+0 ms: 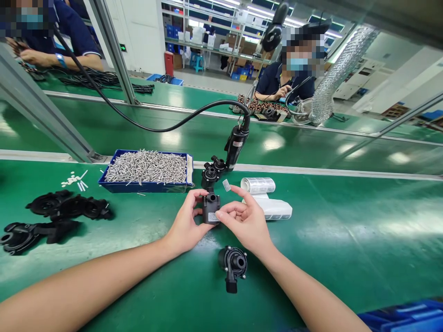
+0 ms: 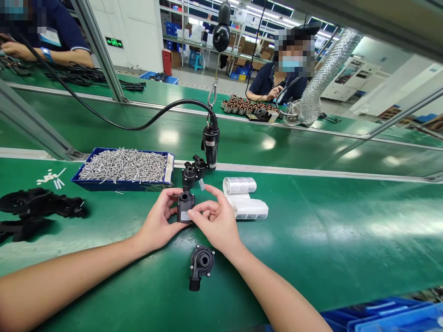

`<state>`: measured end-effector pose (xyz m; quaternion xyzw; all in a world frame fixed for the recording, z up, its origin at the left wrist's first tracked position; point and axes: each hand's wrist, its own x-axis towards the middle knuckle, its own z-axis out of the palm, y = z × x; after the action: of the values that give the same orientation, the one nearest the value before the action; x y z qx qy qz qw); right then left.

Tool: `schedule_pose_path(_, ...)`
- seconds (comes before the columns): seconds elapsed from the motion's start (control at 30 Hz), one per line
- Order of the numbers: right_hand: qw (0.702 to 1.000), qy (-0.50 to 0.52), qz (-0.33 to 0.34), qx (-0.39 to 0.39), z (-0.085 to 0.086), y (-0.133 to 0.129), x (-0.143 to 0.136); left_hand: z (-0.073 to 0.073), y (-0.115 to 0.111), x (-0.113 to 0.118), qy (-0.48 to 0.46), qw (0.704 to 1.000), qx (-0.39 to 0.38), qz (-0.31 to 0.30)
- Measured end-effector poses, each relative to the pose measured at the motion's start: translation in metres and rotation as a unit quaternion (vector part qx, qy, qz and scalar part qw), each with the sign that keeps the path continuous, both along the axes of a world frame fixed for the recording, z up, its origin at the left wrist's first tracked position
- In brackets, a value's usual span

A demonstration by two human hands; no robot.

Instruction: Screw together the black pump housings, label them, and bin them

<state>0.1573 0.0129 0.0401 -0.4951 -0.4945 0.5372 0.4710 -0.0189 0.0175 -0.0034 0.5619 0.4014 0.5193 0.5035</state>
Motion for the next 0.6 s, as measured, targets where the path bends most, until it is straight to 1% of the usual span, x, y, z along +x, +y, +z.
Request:
schedule_pose_path(0.13, 0.998, -0.040, -0.003, 0.050, -0.002, -0.004, -0.002, -0.002, -0.001, 0.001, -0.008, 1.000, -0.001, 0.000)
schedule_pose_path(0.27, 0.990, -0.094, -0.002, 0.109, -0.002, -0.005, -0.002, -0.001, 0.000, 0.002, -0.018, 1.000, -0.007, 0.007)
schedule_pose_path(0.37, 0.984, -0.112, 0.000, 0.139, -0.005, -0.003, -0.002, 0.000, 0.001, 0.002, -0.032, 0.999, -0.021, 0.006)
schedule_pose_path(0.43, 0.983, -0.114, 0.000, 0.145, -0.011, -0.003, -0.003, 0.000, -0.001, 0.000, -0.037, 0.999, -0.040, 0.005)
schedule_pose_path(0.5, 0.984, -0.115, 0.003, 0.133, -0.023, 0.000, -0.006, -0.004, -0.001, -0.001, -0.038, 0.997, -0.069, 0.007)
schedule_pose_path(0.53, 0.985, -0.116, 0.001, 0.126, -0.029, 0.005, -0.007, -0.006, 0.001, -0.002, -0.037, 0.996, -0.076, -0.002)
schedule_pose_path(0.6, 0.986, -0.125, 0.015, 0.106, -0.039, 0.019, -0.008, -0.009, 0.010, -0.003, -0.051, 0.996, -0.073, 0.030)
